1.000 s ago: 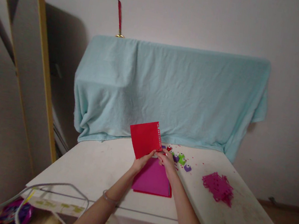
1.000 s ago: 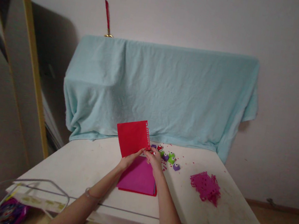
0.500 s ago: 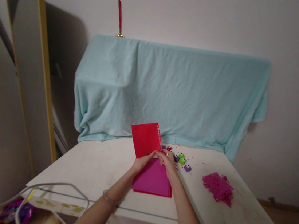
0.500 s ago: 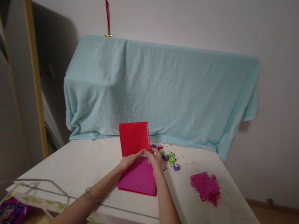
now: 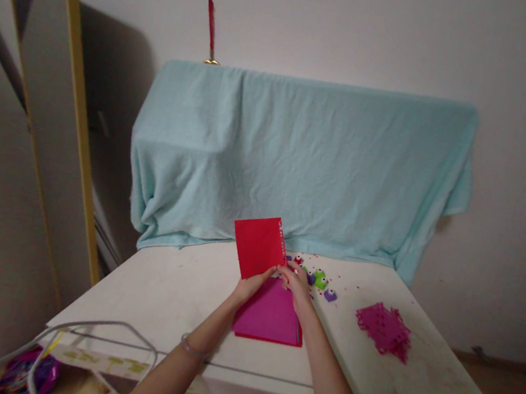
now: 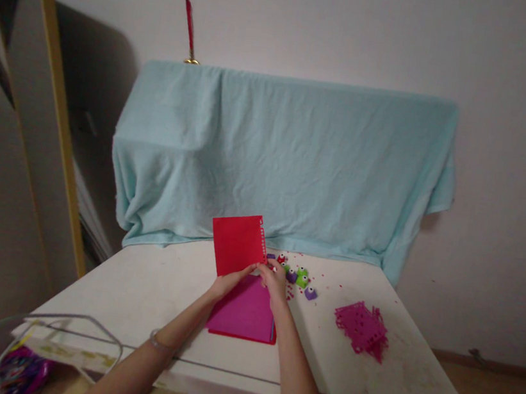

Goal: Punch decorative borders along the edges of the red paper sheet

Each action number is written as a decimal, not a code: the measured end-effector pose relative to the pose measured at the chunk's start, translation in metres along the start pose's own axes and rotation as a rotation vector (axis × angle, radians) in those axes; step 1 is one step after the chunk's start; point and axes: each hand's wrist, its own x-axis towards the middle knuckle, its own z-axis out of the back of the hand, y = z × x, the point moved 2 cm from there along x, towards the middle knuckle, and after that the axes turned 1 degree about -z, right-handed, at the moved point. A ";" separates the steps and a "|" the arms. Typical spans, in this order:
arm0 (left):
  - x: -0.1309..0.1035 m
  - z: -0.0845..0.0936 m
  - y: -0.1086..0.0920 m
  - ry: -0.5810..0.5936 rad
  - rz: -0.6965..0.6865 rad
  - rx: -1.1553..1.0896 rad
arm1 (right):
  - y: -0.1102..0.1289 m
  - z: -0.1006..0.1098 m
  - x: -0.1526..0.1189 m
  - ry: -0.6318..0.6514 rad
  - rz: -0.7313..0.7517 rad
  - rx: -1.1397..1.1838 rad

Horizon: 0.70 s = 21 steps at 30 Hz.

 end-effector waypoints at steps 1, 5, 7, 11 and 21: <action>0.000 0.000 0.000 -0.005 -0.006 0.053 | 0.001 0.000 0.000 0.004 0.008 0.000; -0.003 0.001 0.001 -0.036 -0.018 0.148 | 0.003 0.000 0.000 0.011 0.035 -0.015; -0.004 0.002 0.002 -0.080 -0.046 0.281 | 0.003 0.001 0.000 0.010 0.035 -0.038; -0.002 0.005 0.008 -0.146 -0.180 0.440 | 0.004 0.002 -0.001 0.007 0.082 -0.074; 0.006 0.012 0.014 -0.169 -0.140 0.049 | 0.006 0.004 -0.004 -0.023 0.063 -0.061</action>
